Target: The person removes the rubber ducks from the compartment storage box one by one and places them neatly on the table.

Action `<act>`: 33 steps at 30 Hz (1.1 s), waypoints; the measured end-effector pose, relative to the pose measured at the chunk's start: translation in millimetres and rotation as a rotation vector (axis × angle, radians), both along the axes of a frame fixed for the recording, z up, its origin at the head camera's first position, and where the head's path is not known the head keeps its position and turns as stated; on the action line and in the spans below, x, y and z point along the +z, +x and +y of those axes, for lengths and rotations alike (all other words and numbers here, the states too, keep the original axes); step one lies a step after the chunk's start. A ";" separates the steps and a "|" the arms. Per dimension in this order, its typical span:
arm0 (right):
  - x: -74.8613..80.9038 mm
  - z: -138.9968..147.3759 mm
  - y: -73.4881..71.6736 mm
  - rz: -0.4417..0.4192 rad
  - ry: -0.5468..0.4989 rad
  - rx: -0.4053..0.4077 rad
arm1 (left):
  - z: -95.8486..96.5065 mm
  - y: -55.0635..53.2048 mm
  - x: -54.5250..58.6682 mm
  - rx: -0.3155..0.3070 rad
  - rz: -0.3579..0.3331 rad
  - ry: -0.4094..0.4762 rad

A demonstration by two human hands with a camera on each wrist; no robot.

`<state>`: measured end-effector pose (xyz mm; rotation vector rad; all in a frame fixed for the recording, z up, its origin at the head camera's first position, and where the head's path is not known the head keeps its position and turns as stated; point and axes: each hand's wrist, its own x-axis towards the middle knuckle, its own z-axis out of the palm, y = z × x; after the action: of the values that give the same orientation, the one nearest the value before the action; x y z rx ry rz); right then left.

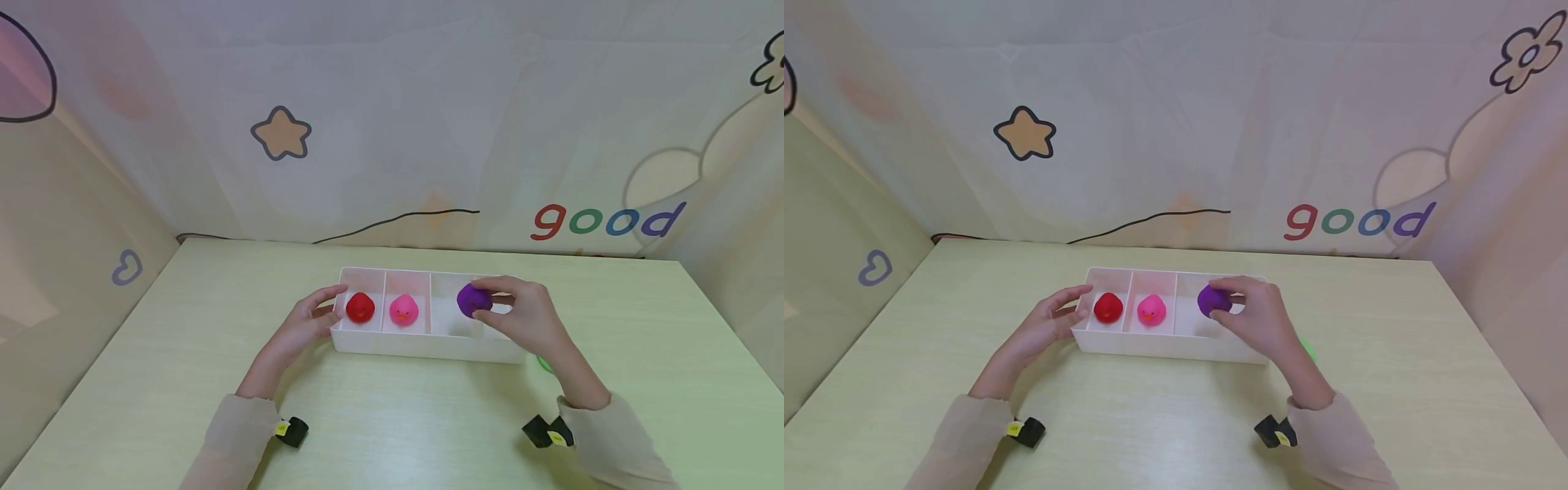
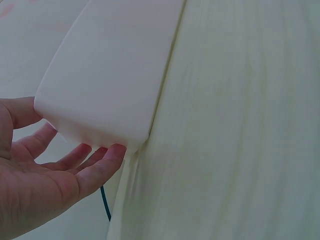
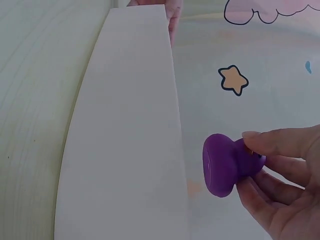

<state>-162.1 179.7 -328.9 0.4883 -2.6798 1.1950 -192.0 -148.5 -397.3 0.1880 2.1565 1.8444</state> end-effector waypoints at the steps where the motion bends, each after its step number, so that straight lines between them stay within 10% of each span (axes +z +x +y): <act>1: 0.8 2.6 1.4 -0.024 -0.016 -0.008 | 0.0 -0.1 -0.1 0.000 0.000 0.001; 8: 6.2 25.8 10.6 -0.126 -0.063 -0.061 | 0.2 -1.2 -0.2 -0.002 0.008 0.004; 33: -1.8 106.7 30.7 -0.083 -0.086 -0.132 | -1.5 -1.2 1.6 0.005 -0.003 0.007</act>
<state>-131.4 286.3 -330.6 0.2506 -2.6671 1.3122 -193.1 -150.0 -395.8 0.1819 2.1506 1.8539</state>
